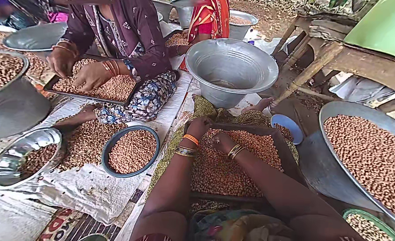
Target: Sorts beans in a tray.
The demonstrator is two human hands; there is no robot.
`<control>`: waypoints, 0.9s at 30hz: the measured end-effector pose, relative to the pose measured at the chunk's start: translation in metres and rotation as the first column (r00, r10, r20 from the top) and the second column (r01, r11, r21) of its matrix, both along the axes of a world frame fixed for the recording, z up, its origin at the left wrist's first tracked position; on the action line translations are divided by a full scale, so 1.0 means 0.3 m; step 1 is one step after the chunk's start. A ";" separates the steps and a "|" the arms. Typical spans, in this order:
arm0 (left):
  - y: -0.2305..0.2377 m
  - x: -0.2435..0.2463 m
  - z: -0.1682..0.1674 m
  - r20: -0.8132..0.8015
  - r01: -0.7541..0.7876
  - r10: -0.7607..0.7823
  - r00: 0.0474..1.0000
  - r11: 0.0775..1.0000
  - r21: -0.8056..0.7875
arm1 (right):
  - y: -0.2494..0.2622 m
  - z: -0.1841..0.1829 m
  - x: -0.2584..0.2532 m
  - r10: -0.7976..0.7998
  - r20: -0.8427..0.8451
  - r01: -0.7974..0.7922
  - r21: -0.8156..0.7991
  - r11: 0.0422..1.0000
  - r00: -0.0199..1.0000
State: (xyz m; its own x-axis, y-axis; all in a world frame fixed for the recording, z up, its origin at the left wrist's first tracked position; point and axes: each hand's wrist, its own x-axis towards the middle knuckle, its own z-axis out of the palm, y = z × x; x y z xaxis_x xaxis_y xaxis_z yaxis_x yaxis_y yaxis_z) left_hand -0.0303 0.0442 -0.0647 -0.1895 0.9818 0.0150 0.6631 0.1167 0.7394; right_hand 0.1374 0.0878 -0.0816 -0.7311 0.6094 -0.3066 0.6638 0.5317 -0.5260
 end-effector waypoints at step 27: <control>-0.088 0.020 0.005 0.018 0.169 -0.170 0.985 0.985 0.041 | -0.044 0.049 0.086 -0.419 -0.436 0.045 -0.648 0.761 0.796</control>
